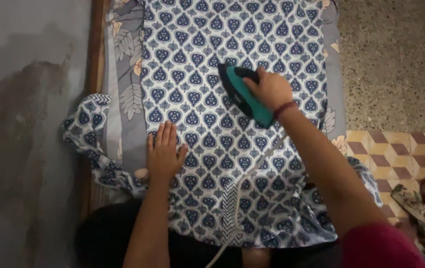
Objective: The person irons a patterned garment laid flat on a bed. They use a handheld electric iron to press the fabric, repeatedly smoothing different sections and adjusting the garment with their hands.
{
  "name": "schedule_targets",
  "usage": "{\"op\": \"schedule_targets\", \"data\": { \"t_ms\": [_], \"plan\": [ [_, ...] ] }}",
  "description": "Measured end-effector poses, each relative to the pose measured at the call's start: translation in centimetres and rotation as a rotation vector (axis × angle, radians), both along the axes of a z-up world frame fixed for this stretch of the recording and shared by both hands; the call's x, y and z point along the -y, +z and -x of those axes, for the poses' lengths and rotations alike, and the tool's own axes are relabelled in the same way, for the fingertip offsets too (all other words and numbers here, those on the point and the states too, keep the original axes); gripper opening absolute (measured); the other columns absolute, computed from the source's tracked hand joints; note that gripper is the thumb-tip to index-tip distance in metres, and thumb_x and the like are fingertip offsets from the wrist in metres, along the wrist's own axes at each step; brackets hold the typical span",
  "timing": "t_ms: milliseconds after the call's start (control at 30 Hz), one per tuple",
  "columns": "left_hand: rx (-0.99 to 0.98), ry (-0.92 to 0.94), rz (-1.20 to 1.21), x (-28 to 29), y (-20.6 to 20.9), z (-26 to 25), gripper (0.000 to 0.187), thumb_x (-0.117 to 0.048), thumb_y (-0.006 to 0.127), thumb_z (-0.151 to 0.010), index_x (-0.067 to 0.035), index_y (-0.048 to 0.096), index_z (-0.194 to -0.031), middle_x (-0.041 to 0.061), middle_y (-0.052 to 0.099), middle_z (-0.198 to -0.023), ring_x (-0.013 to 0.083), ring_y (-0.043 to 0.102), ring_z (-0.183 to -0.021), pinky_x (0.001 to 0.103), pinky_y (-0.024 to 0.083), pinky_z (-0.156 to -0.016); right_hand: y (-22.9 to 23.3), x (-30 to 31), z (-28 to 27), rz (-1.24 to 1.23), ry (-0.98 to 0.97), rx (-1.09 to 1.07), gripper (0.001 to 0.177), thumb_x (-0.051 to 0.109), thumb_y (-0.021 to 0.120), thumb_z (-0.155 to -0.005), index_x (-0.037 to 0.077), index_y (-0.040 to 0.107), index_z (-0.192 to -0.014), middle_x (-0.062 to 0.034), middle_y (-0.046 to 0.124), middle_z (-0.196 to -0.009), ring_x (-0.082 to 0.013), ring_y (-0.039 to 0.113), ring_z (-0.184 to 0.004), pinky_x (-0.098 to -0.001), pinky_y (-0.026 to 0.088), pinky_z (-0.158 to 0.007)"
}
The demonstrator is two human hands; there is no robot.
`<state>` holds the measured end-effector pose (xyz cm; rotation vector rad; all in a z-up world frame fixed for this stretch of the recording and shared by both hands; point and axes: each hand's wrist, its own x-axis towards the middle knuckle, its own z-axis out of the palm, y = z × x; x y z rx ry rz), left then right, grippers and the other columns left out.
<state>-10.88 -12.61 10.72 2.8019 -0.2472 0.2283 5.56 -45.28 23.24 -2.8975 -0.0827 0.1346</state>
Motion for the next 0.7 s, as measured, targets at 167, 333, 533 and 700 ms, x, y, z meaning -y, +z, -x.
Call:
{"op": "schedule_targets", "data": {
  "t_ms": [167, 333, 533, 700],
  "plan": [
    [0.024, 0.001, -0.016, 0.0, 0.0, 0.0, 0.072, -0.052, 0.049, -0.098, -0.006, 0.044, -0.154, 0.010, 0.038, -0.165, 0.0247, 0.032, -0.153, 0.054, 0.021, -0.122, -0.9, 1.6, -3.5, 0.046, 0.053, 0.133, 0.050, 0.056, 0.064, -0.098, 0.006, 0.066, -0.107, -0.0216, 0.074, -0.088, -0.0426, 0.072, -0.083, -0.0529, 0.057, -0.072],
    [0.027, -0.003, -0.029, -0.1, -0.1, 0.0, 0.072, -0.052, 0.049, -0.099, -0.006, 0.044, -0.154, 0.011, 0.038, -0.165, 0.0253, 0.032, -0.153, 0.055, 0.022, -0.122, -0.9, 1.7, -2.5, 0.017, 0.062, 0.041, 0.049, 0.056, 0.063, -0.097, 0.008, 0.067, -0.108, -0.0214, 0.074, -0.089, -0.0422, 0.072, -0.083, -0.0528, 0.057, -0.073],
    [0.033, 0.000, -0.029, 0.0, -0.5, 0.1, 0.071, -0.051, 0.047, -0.101, -0.007, 0.044, -0.157, 0.009, 0.037, -0.166, 0.0239, 0.031, -0.155, 0.054, 0.020, -0.125, 0.5, 2.4, 5.1, -0.040, 0.089, -0.100, 0.049, 0.054, 0.064, -0.089, 0.012, 0.066, -0.113, -0.0186, 0.074, -0.085, -0.0374, 0.074, -0.075, -0.0497, 0.060, -0.068],
    [0.029, 0.012, -0.064, 0.1, -0.6, 0.0, 0.072, -0.052, 0.049, -0.099, -0.007, 0.045, -0.155, 0.008, 0.039, -0.165, 0.0229, 0.031, -0.153, 0.054, 0.020, -0.123, 1.5, 3.0, 10.7, 0.078, 0.112, -0.091, 0.048, 0.057, 0.060, -0.097, 0.012, 0.065, -0.116, -0.0189, 0.073, -0.081, -0.0394, 0.073, -0.076, -0.0512, 0.059, -0.068]
  ]
}}
